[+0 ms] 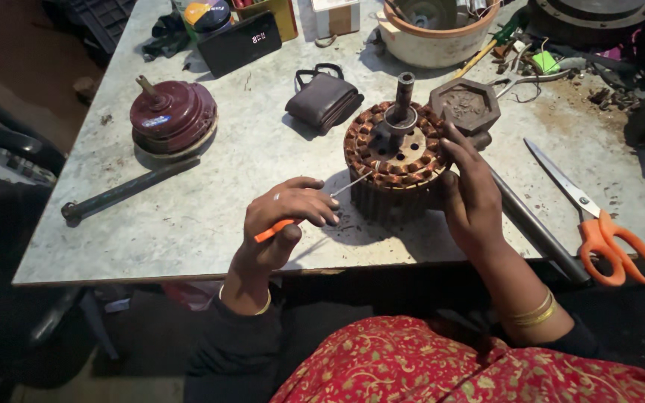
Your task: The person uses a screwdriver and hammer to adjust copper windings on a motor armature. They repeatedly tap the screwdriver to seat the windings and rotate the armature to access different sections.
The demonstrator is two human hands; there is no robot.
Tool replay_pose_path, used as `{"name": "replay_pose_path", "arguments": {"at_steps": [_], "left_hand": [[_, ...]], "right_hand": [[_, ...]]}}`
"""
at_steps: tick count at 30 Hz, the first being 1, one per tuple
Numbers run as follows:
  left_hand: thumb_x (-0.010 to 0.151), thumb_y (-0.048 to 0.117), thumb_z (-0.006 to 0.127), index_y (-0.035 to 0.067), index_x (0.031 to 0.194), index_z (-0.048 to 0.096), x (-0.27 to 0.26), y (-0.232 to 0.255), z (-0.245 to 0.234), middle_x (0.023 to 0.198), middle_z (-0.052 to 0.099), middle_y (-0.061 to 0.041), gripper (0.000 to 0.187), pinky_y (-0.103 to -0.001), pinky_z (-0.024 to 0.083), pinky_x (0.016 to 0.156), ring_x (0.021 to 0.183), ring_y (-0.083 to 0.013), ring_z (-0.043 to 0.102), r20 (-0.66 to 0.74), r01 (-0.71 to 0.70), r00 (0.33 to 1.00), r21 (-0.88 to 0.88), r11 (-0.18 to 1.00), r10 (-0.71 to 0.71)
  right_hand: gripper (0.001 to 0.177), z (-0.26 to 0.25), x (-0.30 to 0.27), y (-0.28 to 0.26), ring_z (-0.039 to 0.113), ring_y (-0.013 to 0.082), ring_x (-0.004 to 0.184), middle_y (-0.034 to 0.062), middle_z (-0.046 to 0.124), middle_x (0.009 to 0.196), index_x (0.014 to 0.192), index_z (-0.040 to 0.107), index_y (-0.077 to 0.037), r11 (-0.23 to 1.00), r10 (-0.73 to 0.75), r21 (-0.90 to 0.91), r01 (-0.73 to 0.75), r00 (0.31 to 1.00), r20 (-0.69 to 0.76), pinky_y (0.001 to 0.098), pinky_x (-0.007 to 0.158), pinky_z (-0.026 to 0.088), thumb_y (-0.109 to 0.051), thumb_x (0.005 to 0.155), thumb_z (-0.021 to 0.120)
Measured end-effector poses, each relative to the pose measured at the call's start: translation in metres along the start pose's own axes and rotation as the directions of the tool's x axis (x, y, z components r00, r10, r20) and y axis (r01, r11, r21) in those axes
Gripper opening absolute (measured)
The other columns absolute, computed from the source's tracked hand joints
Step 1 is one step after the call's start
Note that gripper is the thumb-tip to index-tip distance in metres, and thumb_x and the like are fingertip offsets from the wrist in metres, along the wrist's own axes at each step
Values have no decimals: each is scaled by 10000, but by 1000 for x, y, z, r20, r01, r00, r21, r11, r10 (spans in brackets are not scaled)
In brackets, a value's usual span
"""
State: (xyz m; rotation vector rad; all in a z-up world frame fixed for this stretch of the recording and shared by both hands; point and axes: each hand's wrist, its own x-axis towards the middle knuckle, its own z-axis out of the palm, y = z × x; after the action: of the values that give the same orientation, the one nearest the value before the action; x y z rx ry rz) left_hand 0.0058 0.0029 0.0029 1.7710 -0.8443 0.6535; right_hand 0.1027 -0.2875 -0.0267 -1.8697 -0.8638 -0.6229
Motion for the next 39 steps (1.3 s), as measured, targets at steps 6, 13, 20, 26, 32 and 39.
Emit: {"name": "replay_pose_path", "arguments": {"at_steps": [6,13,20,26,32,39], "left_hand": [[1125,476,449,72,941,660,15,-5,-7,947,762,-85,491,-480,547,1071,1037,-291,775,115,-112,988,60,992,105],[1131,476,449,61,930,636,4,-14,0,906,744,-111,497,-469,526,1073,1023,-297,769,30,-79,996,-7,997,79],[1139,468,433,37,1001,515,-33,-40,64,850,655,-178,460,-472,518,959,947,-317,647,-441,-66,889,-393,917,-125],[1135,452,466,55,1045,495,-44,-51,92,886,601,-172,408,-515,509,1014,945,-311,603,-597,-153,748,-578,801,-288],[1124,485,458,60,1031,492,-46,-55,103,853,580,-142,437,-517,491,1024,951,-311,607,-626,-197,671,-667,718,-397],[1127,464,458,55,1020,539,-29,-31,74,923,691,-168,430,-467,490,1039,1059,-309,654,-463,-50,861,-492,869,-212]], "right_hand": [[335,1,0,-1,508,352,1487,207,515,1574,1440,531,-10,1000,6,2,-6,1000,-2,430,1234,400,-98,1119,493],[330,3,-1,0,510,355,1482,209,522,1562,1433,536,-8,1000,8,-2,-8,1000,-18,430,1229,398,-119,1125,496],[323,5,-2,2,492,355,1506,217,526,1569,1432,539,-1,999,30,21,-30,999,-30,435,1254,379,-92,1128,480],[335,6,-2,4,503,352,1499,226,517,1571,1440,526,16,999,20,37,-19,999,-37,430,1252,389,-83,1124,472],[329,7,-2,4,498,363,1497,236,507,1572,1438,521,27,998,17,59,-14,999,-42,432,1244,391,-76,1128,473],[322,4,-2,2,519,356,1481,219,528,1564,1422,530,5,1000,20,17,-19,999,-31,425,1229,401,-57,1109,487]]}}
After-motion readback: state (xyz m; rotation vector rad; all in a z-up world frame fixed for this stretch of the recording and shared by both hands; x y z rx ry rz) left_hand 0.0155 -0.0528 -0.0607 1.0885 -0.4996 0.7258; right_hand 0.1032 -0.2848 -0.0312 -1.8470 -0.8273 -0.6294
